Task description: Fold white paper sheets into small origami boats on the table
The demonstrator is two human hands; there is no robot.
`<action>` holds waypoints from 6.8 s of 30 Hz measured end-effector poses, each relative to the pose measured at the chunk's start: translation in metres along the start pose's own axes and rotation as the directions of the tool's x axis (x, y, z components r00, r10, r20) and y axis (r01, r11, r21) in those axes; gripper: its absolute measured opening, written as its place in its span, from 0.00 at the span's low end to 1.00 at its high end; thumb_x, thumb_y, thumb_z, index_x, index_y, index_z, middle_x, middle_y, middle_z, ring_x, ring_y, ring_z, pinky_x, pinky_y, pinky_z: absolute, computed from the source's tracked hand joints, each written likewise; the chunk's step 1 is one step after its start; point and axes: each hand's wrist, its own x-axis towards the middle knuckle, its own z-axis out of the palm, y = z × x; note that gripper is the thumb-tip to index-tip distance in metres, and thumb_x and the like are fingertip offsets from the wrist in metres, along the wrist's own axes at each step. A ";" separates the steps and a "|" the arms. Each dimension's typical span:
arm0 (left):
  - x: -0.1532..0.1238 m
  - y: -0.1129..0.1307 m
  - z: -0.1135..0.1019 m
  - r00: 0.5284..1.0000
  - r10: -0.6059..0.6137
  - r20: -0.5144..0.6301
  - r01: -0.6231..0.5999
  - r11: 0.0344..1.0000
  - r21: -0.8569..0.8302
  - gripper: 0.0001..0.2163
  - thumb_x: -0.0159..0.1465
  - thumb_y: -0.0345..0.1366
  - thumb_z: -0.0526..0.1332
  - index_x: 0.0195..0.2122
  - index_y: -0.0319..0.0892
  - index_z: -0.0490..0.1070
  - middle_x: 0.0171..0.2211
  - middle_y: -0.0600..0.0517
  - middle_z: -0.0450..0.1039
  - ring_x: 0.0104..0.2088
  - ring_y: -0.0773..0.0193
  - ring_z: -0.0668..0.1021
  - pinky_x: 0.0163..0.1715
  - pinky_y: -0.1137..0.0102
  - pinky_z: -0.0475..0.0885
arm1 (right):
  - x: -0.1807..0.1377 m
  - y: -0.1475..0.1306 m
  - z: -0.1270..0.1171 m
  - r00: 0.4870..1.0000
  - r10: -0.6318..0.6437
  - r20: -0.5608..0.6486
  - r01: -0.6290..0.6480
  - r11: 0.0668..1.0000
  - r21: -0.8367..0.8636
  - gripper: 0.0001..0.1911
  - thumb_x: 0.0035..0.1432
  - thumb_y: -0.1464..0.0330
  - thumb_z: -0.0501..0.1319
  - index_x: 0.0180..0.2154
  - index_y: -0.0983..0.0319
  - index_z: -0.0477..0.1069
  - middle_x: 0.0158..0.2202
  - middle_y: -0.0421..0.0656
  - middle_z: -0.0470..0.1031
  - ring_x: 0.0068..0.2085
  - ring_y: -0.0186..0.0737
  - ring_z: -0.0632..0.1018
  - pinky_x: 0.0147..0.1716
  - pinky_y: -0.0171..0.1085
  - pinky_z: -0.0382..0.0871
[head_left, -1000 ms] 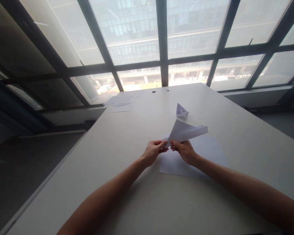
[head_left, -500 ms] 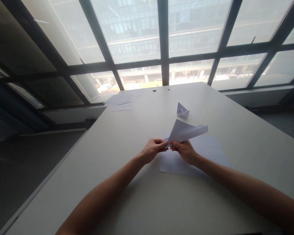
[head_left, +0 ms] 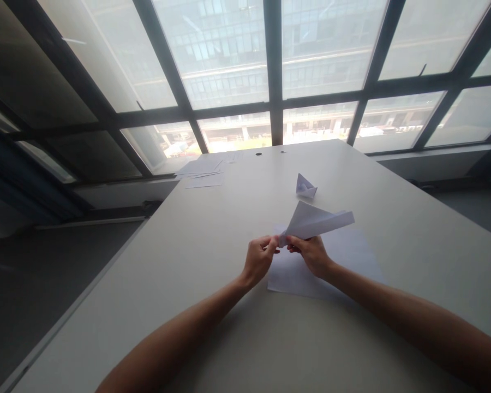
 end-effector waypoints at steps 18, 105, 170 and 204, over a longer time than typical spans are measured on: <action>0.008 0.001 -0.008 0.938 -0.286 0.194 0.326 0.919 -0.223 0.20 0.51 0.48 0.73 0.34 0.33 0.80 0.31 0.43 0.79 0.32 0.61 0.78 0.39 0.67 0.71 | -0.002 -0.001 0.003 0.994 0.082 0.074 -0.086 0.995 0.056 0.17 0.45 0.57 0.74 0.29 0.65 0.79 0.23 0.44 0.78 0.26 0.39 0.77 0.30 0.40 0.73; 0.011 -0.006 -0.018 0.847 -0.300 0.440 0.401 0.902 -0.158 0.21 0.53 0.49 0.71 0.32 0.32 0.77 0.25 0.47 0.74 0.24 0.67 0.73 0.27 0.72 0.66 | 0.041 -0.039 -0.041 0.980 -0.115 -0.164 0.128 0.990 0.067 0.21 0.47 0.54 0.71 0.22 0.63 0.68 0.18 0.37 0.65 0.20 0.29 0.61 0.18 0.33 0.51; -0.009 0.059 -0.006 0.914 0.405 -0.002 -0.400 0.904 0.150 0.04 0.63 0.39 0.66 0.34 0.46 0.78 0.35 0.51 0.65 0.37 0.63 0.69 0.35 0.68 0.65 | -0.016 -0.058 -0.002 0.561 -0.668 0.489 0.807 0.308 -0.504 0.09 0.60 0.75 0.62 0.42 0.58 0.76 0.36 0.43 0.77 0.29 0.33 0.74 0.26 0.33 0.68; -0.012 0.034 -0.005 0.764 0.641 0.074 -0.543 0.576 0.612 0.06 0.66 0.35 0.62 0.41 0.51 0.78 0.34 0.52 0.74 0.37 0.61 0.72 0.41 0.63 0.66 | -0.019 -0.038 0.003 0.649 -0.611 0.453 0.755 0.449 -0.478 0.13 0.63 0.71 0.60 0.48 0.55 0.78 0.35 0.45 0.78 0.35 0.40 0.77 0.34 0.38 0.72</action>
